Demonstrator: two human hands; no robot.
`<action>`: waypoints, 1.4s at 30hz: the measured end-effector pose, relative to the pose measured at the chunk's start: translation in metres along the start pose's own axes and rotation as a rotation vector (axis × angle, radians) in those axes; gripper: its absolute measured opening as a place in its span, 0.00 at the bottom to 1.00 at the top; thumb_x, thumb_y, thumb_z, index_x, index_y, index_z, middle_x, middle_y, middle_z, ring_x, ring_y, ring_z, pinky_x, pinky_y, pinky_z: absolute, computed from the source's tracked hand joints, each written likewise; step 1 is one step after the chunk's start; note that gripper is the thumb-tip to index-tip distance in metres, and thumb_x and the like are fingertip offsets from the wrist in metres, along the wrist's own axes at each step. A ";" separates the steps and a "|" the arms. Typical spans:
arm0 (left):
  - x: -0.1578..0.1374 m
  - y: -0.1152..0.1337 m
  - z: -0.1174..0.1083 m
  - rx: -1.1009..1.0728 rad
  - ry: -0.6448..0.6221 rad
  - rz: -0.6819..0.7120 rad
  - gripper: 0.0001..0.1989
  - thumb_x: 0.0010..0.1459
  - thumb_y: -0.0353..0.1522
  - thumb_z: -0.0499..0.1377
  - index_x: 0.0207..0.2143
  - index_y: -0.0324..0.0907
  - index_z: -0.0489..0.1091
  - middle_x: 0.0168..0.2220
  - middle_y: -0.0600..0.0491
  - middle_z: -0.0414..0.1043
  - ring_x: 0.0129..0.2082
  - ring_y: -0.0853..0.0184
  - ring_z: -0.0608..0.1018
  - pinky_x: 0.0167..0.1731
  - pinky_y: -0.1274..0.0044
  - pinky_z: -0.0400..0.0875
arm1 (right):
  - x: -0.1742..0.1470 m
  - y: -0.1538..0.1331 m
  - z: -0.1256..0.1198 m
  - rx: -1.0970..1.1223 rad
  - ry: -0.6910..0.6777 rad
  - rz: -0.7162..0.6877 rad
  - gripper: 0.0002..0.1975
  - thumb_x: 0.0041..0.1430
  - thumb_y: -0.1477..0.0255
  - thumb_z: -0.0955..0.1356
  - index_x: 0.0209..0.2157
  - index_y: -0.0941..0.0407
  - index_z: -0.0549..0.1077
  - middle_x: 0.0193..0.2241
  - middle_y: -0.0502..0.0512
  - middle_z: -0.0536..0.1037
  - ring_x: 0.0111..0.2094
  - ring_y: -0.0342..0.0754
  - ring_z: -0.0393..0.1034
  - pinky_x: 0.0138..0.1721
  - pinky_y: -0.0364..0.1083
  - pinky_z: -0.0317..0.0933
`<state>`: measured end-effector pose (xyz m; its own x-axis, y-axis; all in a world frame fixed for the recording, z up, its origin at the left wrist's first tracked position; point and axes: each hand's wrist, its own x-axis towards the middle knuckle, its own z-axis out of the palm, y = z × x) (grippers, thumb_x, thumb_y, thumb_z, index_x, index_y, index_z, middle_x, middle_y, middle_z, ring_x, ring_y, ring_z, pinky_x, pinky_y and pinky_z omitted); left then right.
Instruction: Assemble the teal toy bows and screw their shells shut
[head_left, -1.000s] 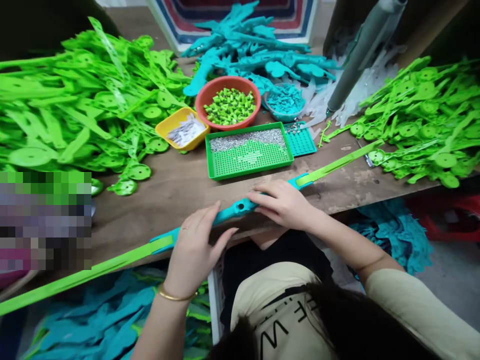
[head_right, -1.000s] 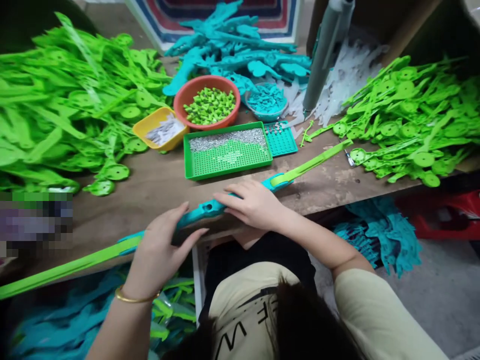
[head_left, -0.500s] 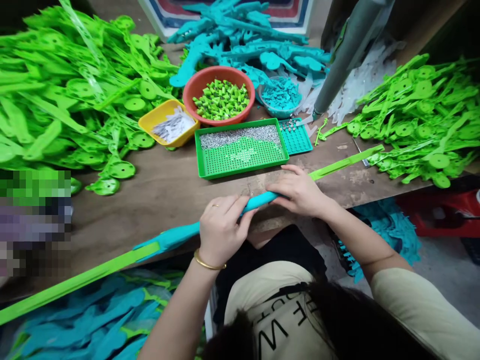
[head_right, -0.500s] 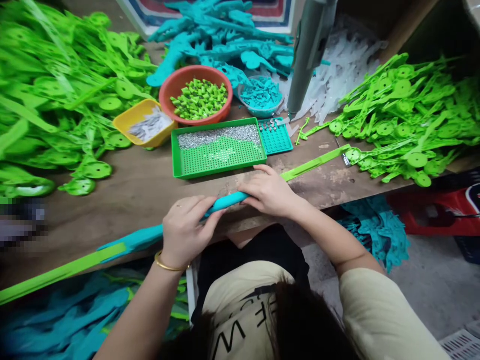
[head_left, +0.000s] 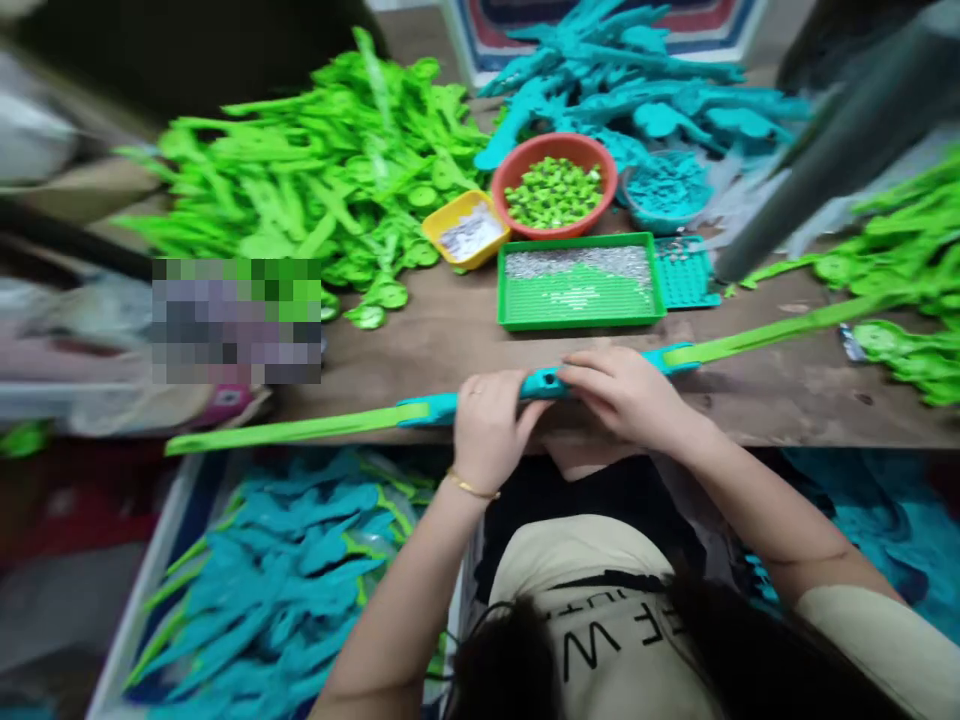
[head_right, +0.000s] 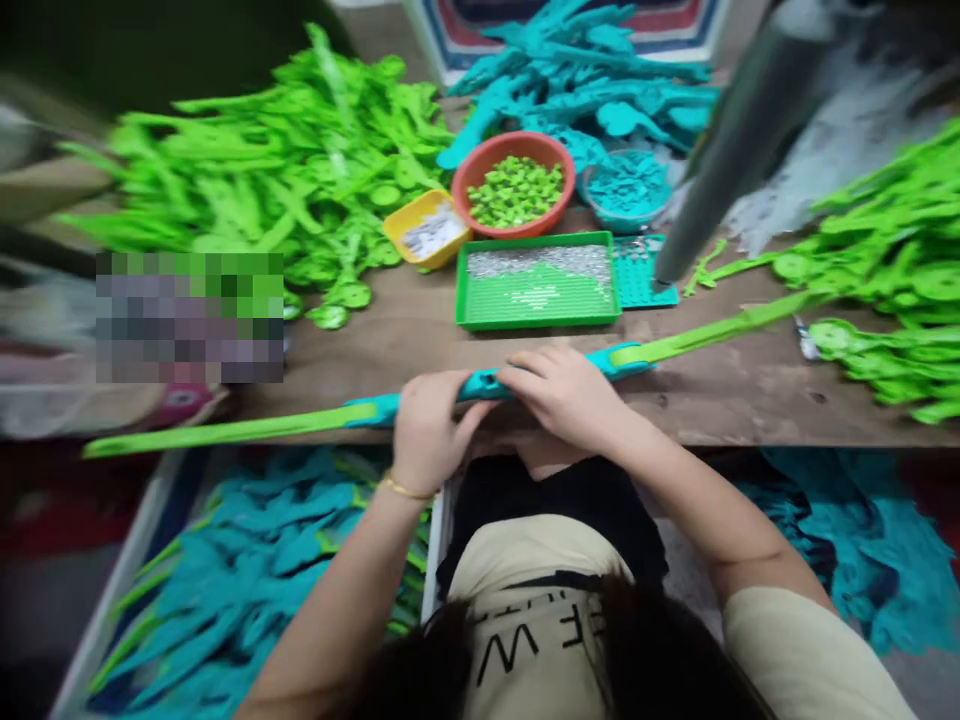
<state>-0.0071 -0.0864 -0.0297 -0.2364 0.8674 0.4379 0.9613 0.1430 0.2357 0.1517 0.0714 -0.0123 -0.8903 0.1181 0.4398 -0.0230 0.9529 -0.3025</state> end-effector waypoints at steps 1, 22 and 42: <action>-0.001 0.000 0.002 0.010 -0.014 -0.021 0.17 0.61 0.41 0.59 0.47 0.39 0.69 0.42 0.47 0.78 0.41 0.59 0.78 0.44 0.67 0.68 | 0.000 0.001 0.004 -0.005 0.021 -0.004 0.13 0.66 0.74 0.62 0.49 0.56 0.73 0.47 0.61 0.79 0.45 0.53 0.75 0.42 0.51 0.69; 0.004 -0.008 0.013 0.075 0.089 0.110 0.16 0.61 0.37 0.59 0.47 0.37 0.70 0.39 0.42 0.78 0.37 0.55 0.78 0.41 0.66 0.65 | -0.016 0.016 0.019 -0.151 0.108 0.001 0.18 0.63 0.74 0.64 0.53 0.54 0.72 0.50 0.60 0.77 0.47 0.52 0.71 0.44 0.51 0.66; 0.007 -0.019 0.017 0.048 0.130 0.173 0.20 0.59 0.41 0.59 0.49 0.39 0.70 0.32 0.45 0.75 0.32 0.54 0.75 0.37 0.66 0.64 | -0.100 0.069 -0.060 -0.178 1.005 0.767 0.24 0.69 0.64 0.49 0.59 0.55 0.61 0.48 0.64 0.73 0.54 0.55 0.67 0.53 0.59 0.64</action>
<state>-0.0244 -0.0745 -0.0455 -0.0804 0.8124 0.5775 0.9940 0.0226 0.1066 0.2665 0.1426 -0.0261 0.0882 0.7363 0.6709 0.4725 0.5620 -0.6789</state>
